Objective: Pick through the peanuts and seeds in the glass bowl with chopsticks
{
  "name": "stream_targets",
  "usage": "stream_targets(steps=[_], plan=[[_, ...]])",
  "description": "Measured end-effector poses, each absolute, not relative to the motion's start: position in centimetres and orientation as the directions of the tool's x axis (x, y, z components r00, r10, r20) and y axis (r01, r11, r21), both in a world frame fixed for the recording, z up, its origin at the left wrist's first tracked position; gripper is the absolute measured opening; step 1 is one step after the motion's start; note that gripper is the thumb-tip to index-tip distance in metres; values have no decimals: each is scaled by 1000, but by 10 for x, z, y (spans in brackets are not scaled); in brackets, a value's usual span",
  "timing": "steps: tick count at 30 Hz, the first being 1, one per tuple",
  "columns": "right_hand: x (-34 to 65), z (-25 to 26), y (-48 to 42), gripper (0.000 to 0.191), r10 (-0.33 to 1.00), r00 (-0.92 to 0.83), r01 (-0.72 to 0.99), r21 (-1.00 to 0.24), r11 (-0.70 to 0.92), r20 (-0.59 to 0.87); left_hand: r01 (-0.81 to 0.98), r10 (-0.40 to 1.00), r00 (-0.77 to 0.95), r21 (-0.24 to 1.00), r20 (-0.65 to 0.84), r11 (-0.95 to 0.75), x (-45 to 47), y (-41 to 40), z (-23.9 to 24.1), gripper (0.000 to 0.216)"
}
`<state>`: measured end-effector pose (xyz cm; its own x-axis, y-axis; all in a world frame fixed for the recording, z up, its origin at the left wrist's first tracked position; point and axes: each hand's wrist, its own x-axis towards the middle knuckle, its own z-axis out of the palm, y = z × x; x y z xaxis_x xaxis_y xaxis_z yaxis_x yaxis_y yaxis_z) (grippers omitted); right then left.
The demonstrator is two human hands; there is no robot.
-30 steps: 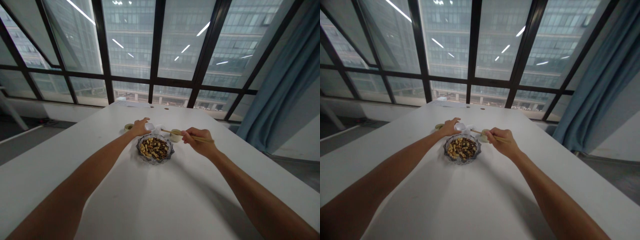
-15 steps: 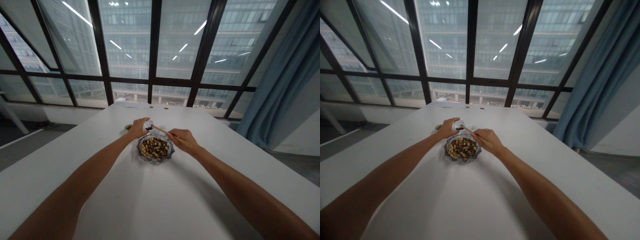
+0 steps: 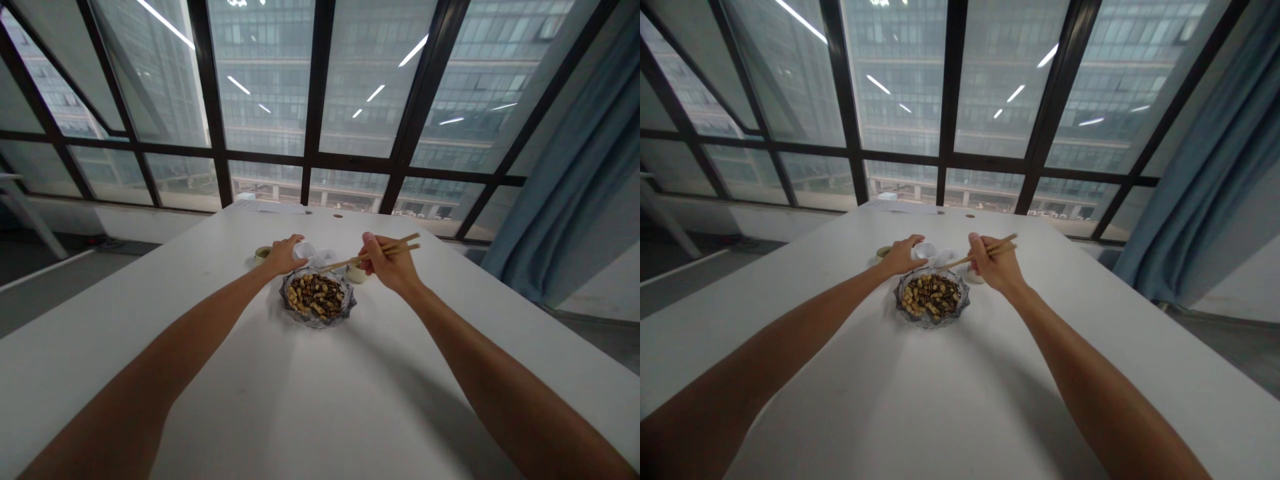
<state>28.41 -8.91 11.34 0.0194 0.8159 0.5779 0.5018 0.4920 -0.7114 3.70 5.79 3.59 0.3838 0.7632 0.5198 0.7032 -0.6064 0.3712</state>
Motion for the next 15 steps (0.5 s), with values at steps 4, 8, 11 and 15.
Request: stream_targets(steps=[4,8,11,15], plan=[[297,128,-104,69,916,-50,493,-788,370,399,716,820,356,434,448,-548,37,66,29,62],[298,129,-110,64,951,-148,507,-804,310,273,723,857,326,480,398,-498,37,67,24,59],[292,120,-107,57,944,-233,469,-824,319,232,719,861,295,498,413,-485,36,59,26,55],[285,101,-99,55,919,-273,410,-829,380,286,597,826,299,582,478,-553,28,45,28,45]])
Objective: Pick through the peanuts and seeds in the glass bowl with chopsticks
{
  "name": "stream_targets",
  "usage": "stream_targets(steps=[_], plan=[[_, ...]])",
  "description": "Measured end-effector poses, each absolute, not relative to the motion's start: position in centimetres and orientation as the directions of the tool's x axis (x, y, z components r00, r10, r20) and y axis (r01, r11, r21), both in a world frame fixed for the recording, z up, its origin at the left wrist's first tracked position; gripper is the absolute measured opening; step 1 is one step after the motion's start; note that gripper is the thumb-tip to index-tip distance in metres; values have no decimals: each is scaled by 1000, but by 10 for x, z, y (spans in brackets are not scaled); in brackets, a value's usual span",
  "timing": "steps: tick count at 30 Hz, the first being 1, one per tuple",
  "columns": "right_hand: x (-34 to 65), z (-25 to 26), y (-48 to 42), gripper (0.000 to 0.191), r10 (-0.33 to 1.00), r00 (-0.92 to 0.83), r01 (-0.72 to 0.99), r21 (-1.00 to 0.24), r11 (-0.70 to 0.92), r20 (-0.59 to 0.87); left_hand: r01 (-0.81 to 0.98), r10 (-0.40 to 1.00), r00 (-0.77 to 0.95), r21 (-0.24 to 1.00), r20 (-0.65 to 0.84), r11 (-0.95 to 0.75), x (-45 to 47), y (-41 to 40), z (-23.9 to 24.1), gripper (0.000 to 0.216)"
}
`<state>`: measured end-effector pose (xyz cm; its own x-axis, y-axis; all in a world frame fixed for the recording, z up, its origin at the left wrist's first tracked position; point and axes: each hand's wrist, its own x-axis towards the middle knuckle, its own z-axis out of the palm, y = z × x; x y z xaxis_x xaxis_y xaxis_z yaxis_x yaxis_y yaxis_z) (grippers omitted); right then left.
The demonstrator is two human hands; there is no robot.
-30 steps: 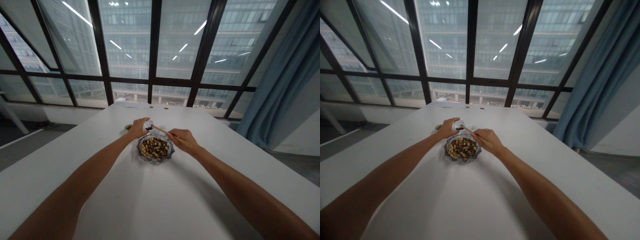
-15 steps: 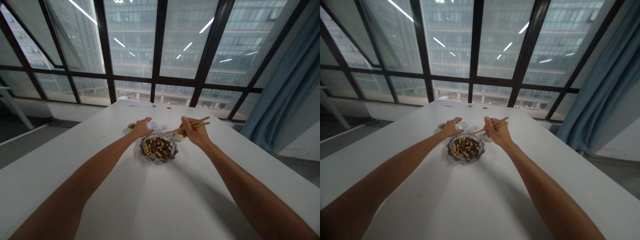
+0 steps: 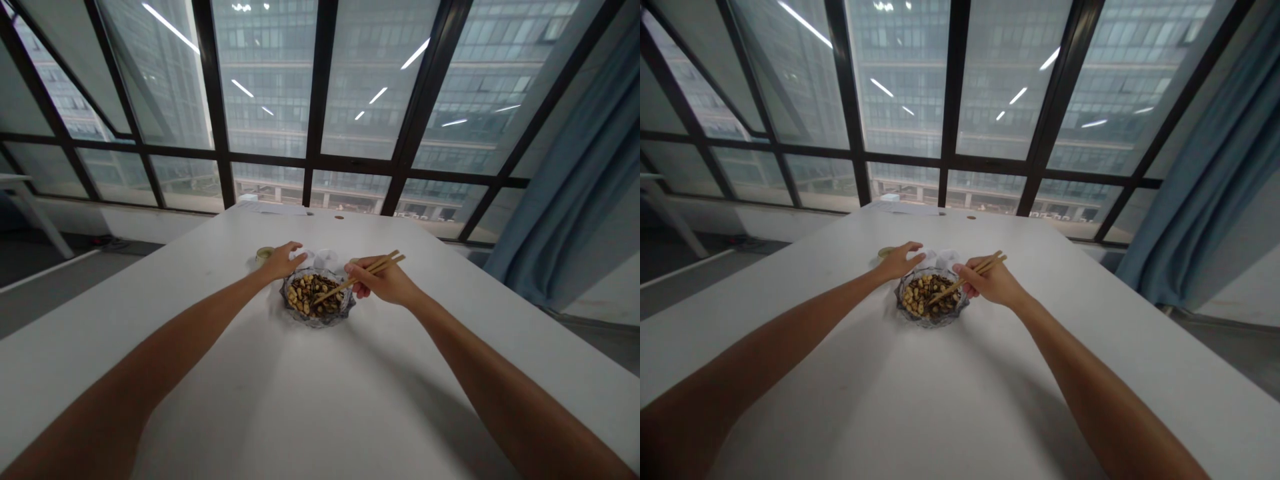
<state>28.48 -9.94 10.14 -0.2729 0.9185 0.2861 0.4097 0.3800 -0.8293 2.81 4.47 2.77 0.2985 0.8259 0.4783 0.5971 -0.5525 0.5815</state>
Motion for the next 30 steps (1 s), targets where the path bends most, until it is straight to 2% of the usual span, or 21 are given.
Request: stream_targets(steps=[6,13,24,30], plan=[[282,93,-97,59,895,-132,416,-796,441,426,397,853,277,755,443,-521,11,24,8,43],[286,113,-104,59,875,41,462,-785,412,483,331,846,268,781,461,-530,7,7,-13,41],[279,91,-93,62,892,37,444,-808,389,450,275,854,284,817,435,-507,7,8,-17,41],[281,99,-98,64,877,8,473,-774,420,480,284,850,288,809,441,-516,7,8,-17,39]])
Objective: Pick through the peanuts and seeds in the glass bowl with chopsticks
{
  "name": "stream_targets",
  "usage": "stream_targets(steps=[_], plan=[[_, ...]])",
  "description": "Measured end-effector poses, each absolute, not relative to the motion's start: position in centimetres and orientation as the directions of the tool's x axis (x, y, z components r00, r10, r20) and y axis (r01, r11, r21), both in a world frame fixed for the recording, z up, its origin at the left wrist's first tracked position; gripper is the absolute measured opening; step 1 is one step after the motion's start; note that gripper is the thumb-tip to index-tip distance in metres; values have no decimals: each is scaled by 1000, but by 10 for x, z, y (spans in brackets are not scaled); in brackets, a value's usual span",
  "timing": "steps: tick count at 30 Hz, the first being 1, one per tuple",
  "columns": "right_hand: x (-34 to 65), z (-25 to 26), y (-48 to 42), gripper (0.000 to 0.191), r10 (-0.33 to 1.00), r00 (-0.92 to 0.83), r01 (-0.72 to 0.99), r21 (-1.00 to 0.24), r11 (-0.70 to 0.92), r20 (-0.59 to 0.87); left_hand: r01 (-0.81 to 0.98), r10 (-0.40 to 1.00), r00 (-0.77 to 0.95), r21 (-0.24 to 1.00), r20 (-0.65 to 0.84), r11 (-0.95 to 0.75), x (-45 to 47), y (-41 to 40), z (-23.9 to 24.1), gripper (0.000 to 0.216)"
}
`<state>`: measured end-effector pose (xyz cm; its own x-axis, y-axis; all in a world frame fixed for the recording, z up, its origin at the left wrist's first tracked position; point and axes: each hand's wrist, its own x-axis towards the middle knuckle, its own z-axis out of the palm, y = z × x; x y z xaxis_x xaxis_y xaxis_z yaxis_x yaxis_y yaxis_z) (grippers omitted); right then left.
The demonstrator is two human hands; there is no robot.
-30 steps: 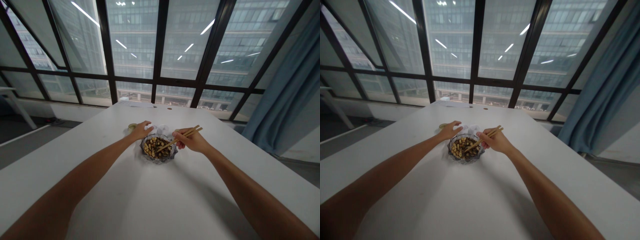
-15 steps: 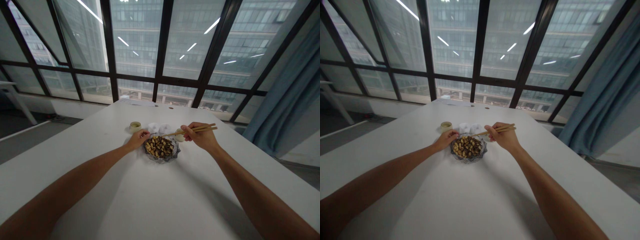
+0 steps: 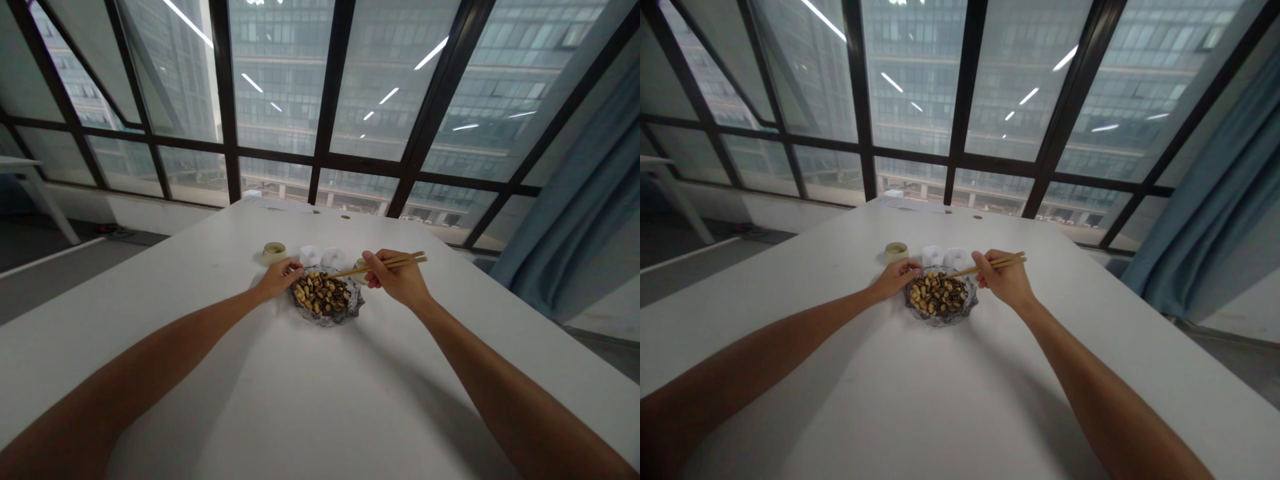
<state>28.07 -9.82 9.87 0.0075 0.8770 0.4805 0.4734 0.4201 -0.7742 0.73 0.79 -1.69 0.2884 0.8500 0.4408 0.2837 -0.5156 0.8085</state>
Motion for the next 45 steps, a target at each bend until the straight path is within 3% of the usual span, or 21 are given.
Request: stream_targets(steps=[7,14,17,20,23,27,32,35,40,45], plan=[[291,114,-98,66,869,134,378,-836,399,476,282,848,283,806,448,-520,7,9,-18,35],[292,113,-99,67,870,114,438,-810,389,479,333,836,274,769,474,-545,8,7,-16,31],[291,112,-100,67,871,71,496,-774,393,487,447,800,212,672,561,-590,5,5,-8,27],[291,112,-101,69,872,36,536,-746,396,489,614,676,117,482,728,-625,-5,8,2,20],[292,112,-101,71,873,21,547,-736,398,488,769,643,33,391,765,-505,-20,16,6,36],[293,111,-100,71,874,33,534,-748,395,485,817,770,-70,479,635,-322,-33,32,-7,71],[291,117,-103,69,872,47,493,-770,405,488,730,881,-60,623,469,-282,-40,50,-22,88],[288,121,-106,67,868,38,467,-777,422,494,693,915,-63,678,398,-247,-43,55,-24,89],[286,124,-113,64,856,-24,509,-731,454,516,676,896,-74,682,438,-277,-43,55,-23,78],[283,127,-124,57,810,-178,655,-547,521,558,706,897,-82,661,435,-256,-41,55,-21,80]])
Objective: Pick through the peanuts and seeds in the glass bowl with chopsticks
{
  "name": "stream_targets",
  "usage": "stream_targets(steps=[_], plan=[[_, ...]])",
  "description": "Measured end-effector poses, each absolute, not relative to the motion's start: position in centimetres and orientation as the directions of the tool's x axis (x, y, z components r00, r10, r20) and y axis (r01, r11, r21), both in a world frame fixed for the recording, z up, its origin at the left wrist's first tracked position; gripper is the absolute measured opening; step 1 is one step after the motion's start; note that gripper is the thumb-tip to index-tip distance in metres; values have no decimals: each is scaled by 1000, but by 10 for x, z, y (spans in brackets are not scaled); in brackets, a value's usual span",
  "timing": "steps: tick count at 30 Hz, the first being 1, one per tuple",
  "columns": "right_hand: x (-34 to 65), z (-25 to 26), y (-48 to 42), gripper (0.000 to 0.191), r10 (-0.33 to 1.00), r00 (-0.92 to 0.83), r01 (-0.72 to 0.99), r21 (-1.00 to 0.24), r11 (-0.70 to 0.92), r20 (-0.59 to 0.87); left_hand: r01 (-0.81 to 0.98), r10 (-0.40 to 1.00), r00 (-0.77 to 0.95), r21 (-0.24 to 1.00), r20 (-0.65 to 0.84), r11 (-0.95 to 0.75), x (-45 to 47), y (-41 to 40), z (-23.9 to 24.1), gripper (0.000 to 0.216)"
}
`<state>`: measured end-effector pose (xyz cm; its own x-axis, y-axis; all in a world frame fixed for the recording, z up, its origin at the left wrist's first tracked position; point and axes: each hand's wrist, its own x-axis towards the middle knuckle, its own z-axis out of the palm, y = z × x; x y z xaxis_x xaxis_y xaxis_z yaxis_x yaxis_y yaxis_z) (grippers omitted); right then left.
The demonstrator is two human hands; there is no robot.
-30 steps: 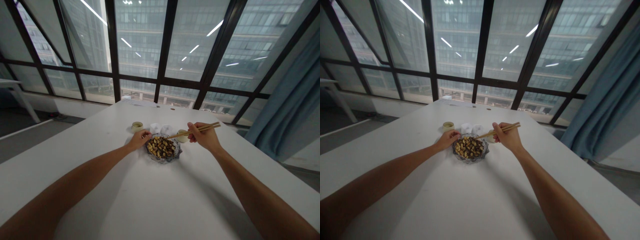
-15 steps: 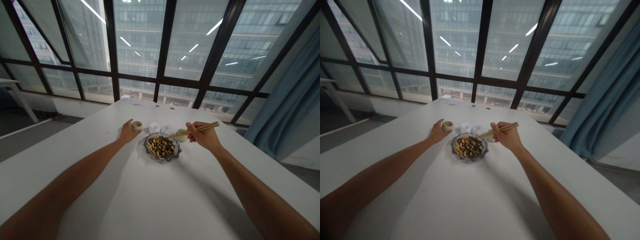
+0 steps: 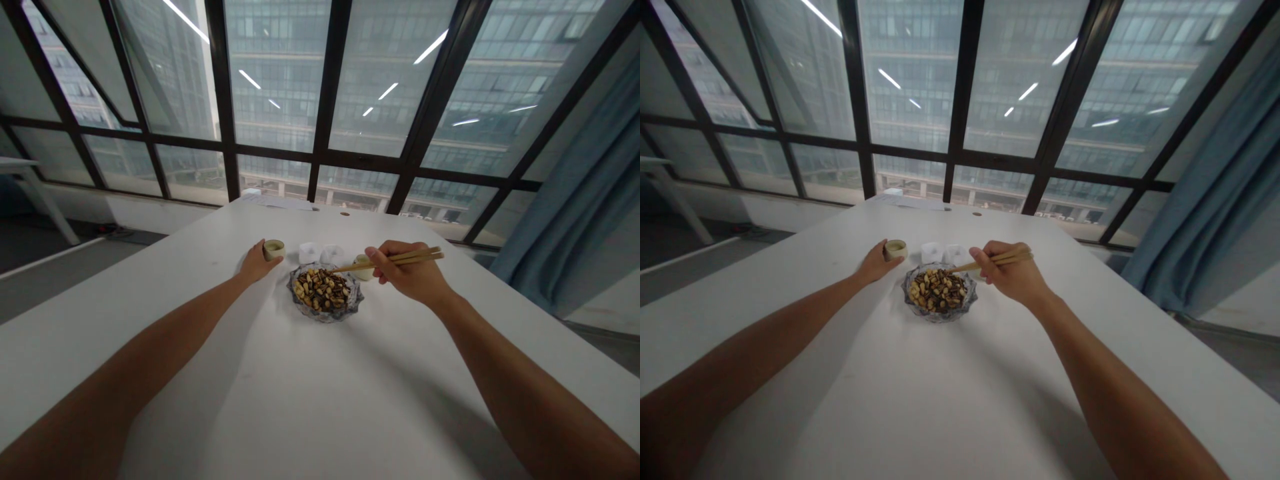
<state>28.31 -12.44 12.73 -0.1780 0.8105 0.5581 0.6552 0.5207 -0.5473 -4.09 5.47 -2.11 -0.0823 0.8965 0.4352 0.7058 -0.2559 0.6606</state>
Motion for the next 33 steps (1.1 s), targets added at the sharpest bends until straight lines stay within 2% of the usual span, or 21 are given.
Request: stream_targets(steps=[6,8,10,13,16,19,21,27,33], plan=[[279,131,-133,53,693,-391,749,-228,622,606,719,920,-64,657,386,-226,-43,53,-21,88],[277,132,-134,56,684,-430,754,-182,631,589,717,919,-60,658,389,-231,-44,53,-22,88],[277,133,-135,57,690,-435,752,-188,632,578,715,915,-57,656,399,-242,-44,53,-22,87],[277,134,-136,57,712,-386,731,-277,624,586,714,912,-53,654,408,-251,-44,55,-22,88],[278,136,-135,58,769,-258,672,-463,577,585,716,910,-60,653,411,-247,-43,55,-22,89],[281,138,-130,60,822,-76,533,-674,511,564,713,899,-64,650,434,-264,-42,52,-19,84],[285,140,-124,60,835,17,425,-760,492,550,705,882,-47,641,469,-304,-42,50,-18,80],[299,142,-111,60,859,110,218,-855,470,500,666,832,4,619,555,-416,-42,44,-15,74],[304,139,-107,58,862,109,211,-859,466,495,654,835,-1,632,550,-416,-42,43,-15,74]])
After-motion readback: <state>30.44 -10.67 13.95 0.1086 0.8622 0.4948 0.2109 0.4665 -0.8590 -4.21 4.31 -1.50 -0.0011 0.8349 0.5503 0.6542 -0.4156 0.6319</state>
